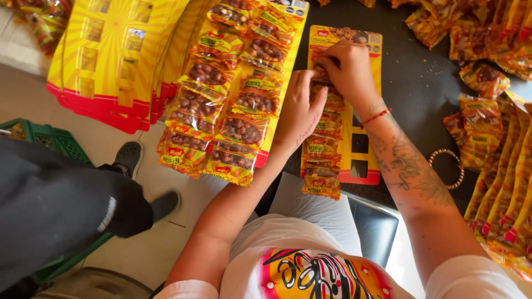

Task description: The person places small individual bags of snacks into the slots of a larger display card, repeating this for several cards and then stacking the completed display cards on a table.

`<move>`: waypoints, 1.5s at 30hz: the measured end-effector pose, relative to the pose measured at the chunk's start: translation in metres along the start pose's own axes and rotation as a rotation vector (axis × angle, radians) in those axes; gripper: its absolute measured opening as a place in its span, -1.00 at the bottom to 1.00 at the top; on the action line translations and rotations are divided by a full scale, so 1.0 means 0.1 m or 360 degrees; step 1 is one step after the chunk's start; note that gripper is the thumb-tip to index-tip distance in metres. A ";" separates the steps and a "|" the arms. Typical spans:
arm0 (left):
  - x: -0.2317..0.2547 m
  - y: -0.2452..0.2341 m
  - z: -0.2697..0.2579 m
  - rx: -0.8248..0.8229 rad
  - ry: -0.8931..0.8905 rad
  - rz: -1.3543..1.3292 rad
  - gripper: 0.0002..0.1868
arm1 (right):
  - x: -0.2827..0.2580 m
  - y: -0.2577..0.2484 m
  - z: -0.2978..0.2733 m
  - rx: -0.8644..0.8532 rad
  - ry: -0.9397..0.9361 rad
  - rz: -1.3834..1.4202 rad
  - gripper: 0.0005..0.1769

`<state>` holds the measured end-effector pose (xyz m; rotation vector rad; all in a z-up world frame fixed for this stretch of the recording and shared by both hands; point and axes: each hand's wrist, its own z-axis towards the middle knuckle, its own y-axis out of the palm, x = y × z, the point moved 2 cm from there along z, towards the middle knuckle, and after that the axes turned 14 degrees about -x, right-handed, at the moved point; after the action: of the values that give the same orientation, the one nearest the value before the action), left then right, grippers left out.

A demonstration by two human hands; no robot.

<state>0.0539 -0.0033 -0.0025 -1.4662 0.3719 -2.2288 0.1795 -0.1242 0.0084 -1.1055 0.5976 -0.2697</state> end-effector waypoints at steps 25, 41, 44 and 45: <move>0.95 0.07 -0.33 -0.0545 0.0008 -0.0711 -0.36 | -0.75 -0.90 -1.93 0.0558 0.0950 0.2119 -0.89; 1.09 0.27 -1.00 -0.0889 0.0050 -0.0217 -0.92 | -1.06 -0.51 -2.79 0.0176 0.1023 0.1446 -0.79; 1.08 0.34 -0.89 -0.0829 0.0108 0.0182 -0.92 | -0.85 -0.44 -2.67 0.0136 0.1044 0.1282 -0.92; 1.08 0.37 -0.85 -0.0791 0.0141 0.0459 -0.90 | -0.78 -0.41 -2.63 0.0115 0.1042 0.1188 -0.94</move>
<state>-0.0521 -0.0909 0.0329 -1.4282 1.1565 -2.0541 -0.0317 -0.3030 -0.0127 -0.6425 1.5192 0.0107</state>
